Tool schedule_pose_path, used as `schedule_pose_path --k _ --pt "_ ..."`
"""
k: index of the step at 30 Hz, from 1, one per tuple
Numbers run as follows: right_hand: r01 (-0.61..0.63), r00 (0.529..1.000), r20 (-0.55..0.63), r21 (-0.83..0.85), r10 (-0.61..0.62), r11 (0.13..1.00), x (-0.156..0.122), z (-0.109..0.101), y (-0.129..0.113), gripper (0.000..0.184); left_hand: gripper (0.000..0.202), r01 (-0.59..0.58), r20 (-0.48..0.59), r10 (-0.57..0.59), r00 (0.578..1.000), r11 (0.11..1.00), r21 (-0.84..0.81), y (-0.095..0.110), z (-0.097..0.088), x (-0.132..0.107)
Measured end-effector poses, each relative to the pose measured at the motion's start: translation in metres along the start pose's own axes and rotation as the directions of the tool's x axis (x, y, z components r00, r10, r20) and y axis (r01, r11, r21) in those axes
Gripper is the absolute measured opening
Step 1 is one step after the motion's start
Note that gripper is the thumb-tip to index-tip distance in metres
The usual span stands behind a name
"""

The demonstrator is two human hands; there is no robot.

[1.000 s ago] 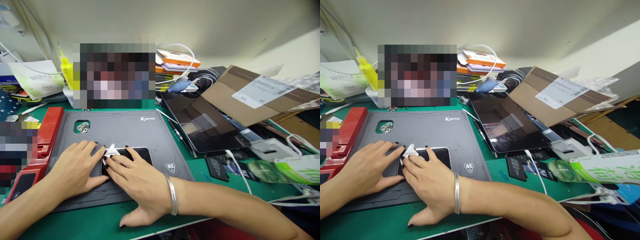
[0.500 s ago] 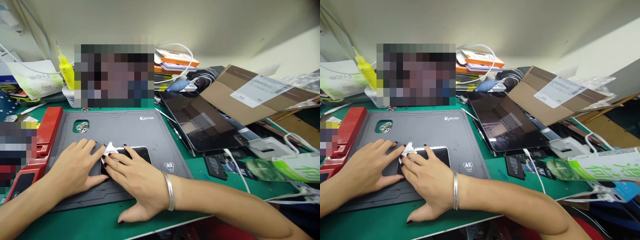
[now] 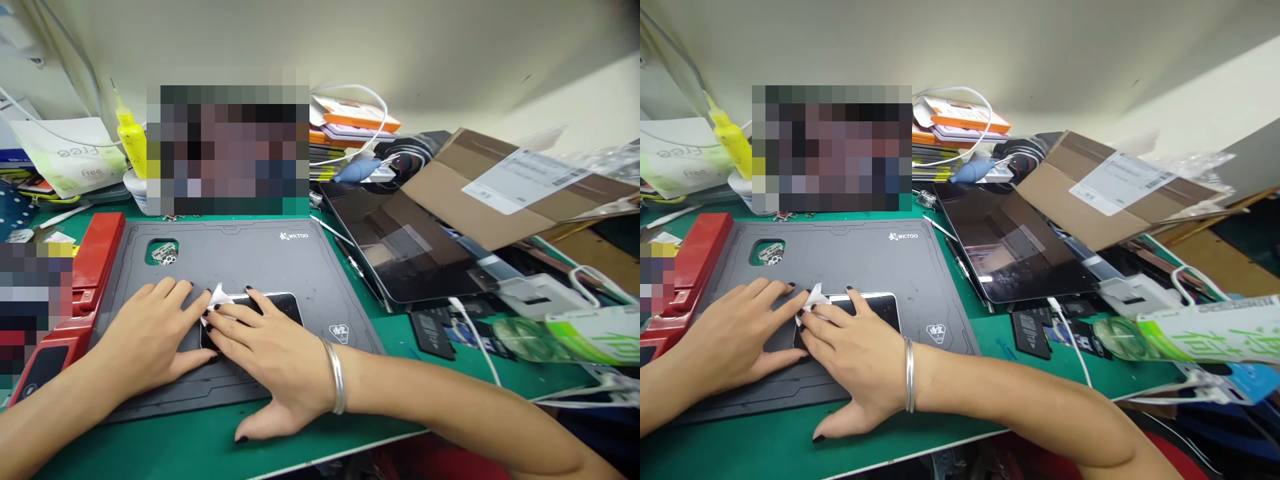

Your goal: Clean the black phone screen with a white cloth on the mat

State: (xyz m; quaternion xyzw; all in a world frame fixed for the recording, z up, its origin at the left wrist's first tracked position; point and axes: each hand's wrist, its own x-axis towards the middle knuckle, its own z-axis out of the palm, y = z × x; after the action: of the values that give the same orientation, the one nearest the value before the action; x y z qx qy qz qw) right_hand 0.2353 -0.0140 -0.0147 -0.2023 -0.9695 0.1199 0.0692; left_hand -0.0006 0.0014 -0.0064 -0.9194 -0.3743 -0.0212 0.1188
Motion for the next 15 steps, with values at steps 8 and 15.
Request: schedule_pose_path --k 8,15 --pt "0.007 1.000 0.014 -0.009 -0.007 1.000 -0.0011 -0.0010 -0.0031 0.090 0.058 -0.007 -0.011 0.007 1.000 1.000 -0.012 -0.0002 0.0009 -0.0001" --pt "0.011 1.000 0.016 0.008 -0.011 1.000 0.0004 -0.0020 -0.0014 0.096 0.056 -0.002 0.007 0.003 1.000 1.000 -0.017 -0.0004 -0.0003 -0.0005"
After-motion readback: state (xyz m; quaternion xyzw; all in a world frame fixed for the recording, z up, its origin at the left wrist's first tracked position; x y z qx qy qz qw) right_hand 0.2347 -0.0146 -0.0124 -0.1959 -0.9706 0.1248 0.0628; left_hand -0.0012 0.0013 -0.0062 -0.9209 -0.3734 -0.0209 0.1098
